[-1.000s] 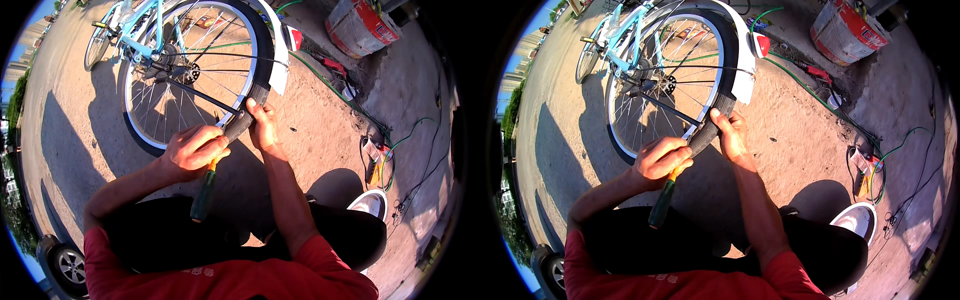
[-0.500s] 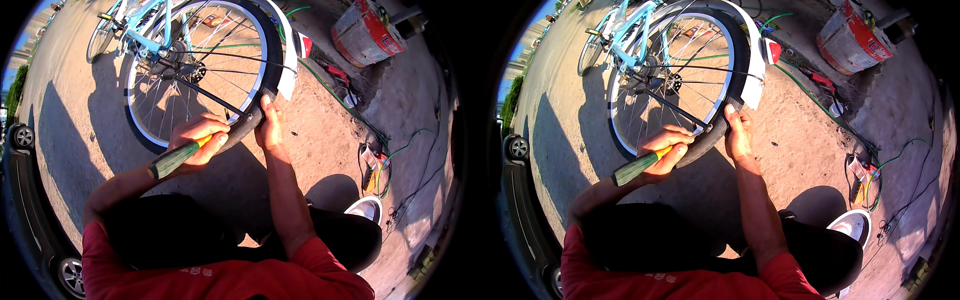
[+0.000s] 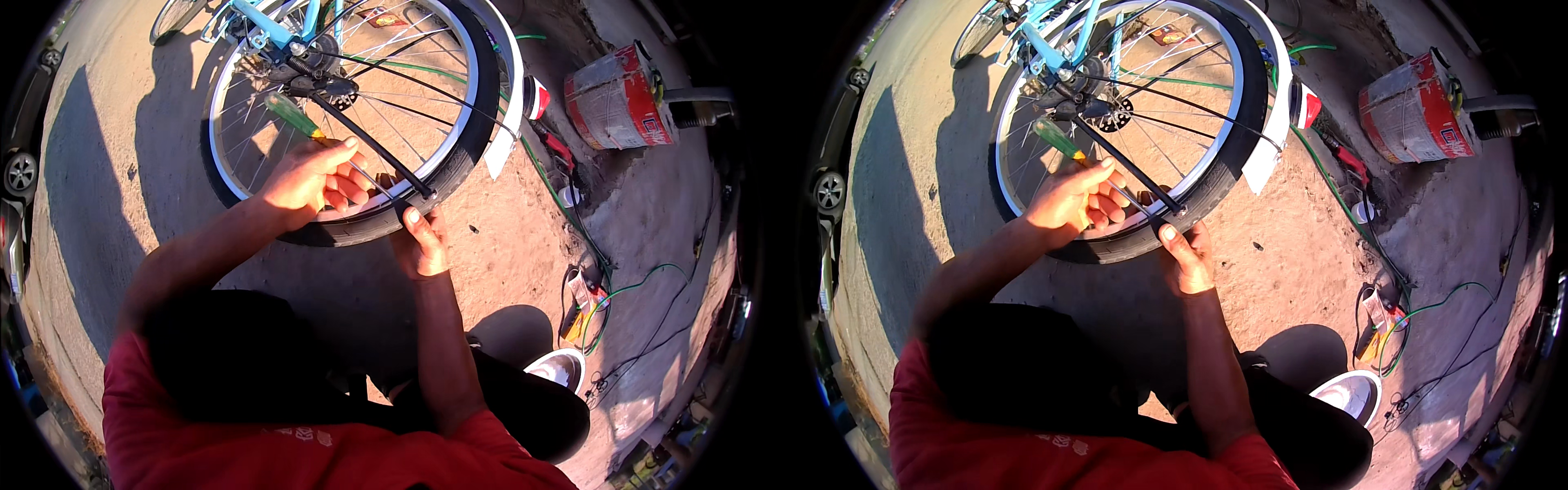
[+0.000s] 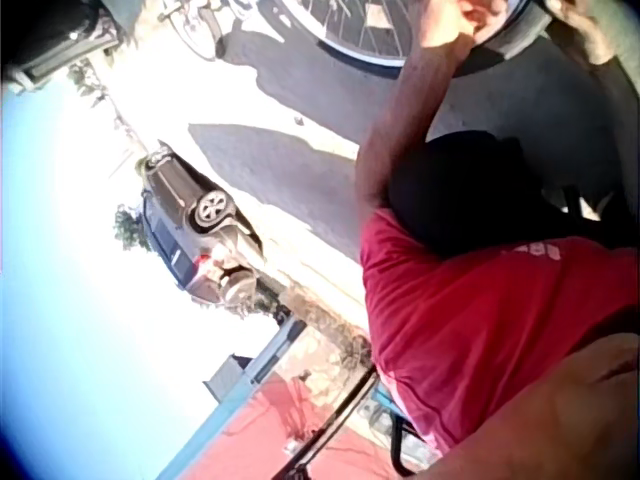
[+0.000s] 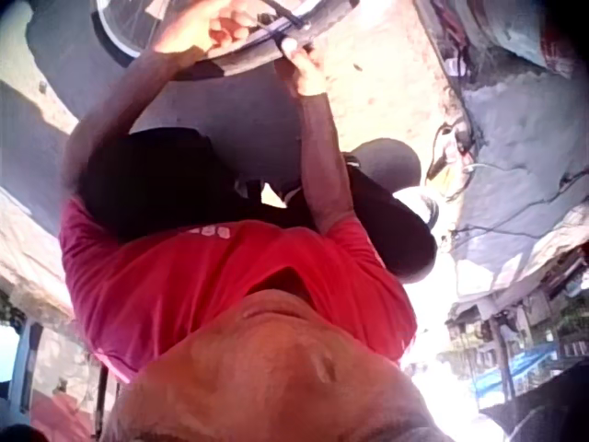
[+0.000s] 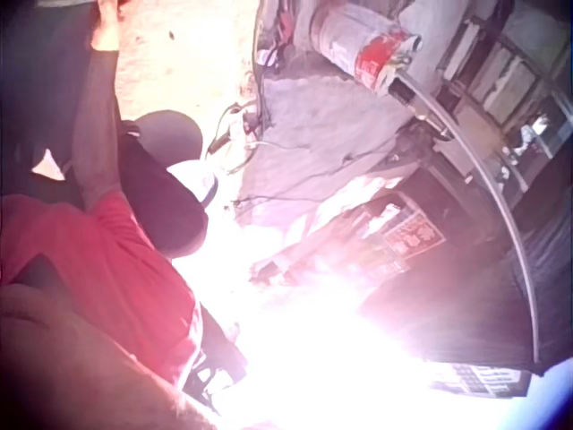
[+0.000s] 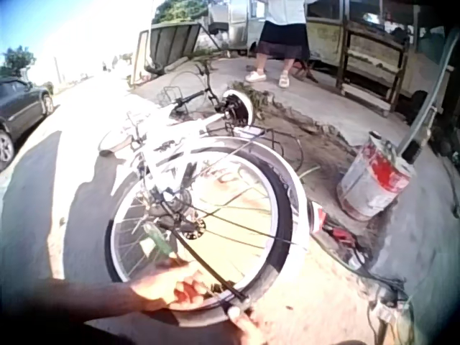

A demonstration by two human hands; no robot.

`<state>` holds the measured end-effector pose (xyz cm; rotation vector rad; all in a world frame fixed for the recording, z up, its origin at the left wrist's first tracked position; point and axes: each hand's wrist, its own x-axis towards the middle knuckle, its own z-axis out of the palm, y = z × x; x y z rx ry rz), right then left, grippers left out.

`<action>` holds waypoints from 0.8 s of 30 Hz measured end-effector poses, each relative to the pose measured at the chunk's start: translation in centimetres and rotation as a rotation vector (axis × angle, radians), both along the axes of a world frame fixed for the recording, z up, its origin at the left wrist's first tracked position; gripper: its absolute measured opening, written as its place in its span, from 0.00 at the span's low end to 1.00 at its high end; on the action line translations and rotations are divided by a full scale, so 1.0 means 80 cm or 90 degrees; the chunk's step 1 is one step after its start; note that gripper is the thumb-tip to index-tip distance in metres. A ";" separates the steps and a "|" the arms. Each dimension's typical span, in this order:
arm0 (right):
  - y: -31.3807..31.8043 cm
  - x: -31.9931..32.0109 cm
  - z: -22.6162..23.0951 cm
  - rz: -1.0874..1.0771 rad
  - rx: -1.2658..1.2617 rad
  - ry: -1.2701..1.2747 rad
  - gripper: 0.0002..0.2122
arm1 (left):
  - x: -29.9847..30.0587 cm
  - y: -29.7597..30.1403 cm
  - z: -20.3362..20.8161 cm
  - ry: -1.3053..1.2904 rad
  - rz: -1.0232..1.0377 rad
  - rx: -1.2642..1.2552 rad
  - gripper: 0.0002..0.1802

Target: The person uses a screwdriver to pry an inner tube out from under a bicycle tire, removes the tube from the wheel, and rotates the tube in their hands.

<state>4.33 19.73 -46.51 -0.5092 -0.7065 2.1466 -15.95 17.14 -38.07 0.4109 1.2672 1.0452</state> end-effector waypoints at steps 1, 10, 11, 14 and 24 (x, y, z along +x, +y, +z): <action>0.000 -0.001 -0.001 -0.020 -0.004 -0.012 0.32 | 0.000 0.001 0.001 0.001 -0.008 -0.008 0.21; 0.002 0.002 0.004 -0.035 -0.069 -0.003 0.25 | -0.015 0.006 0.002 -0.059 -0.007 -0.042 0.20; 0.004 0.001 0.006 -0.049 -0.074 -0.007 0.25 | -0.019 0.005 0.001 -0.067 0.026 -0.028 0.20; 0.006 -0.002 0.013 -0.061 -0.067 0.000 0.25 | -0.040 0.002 0.003 -0.098 0.037 0.051 0.19; 0.002 0.002 0.027 -0.057 -0.083 -0.044 0.22 | -0.039 0.008 0.017 0.079 0.039 0.145 0.19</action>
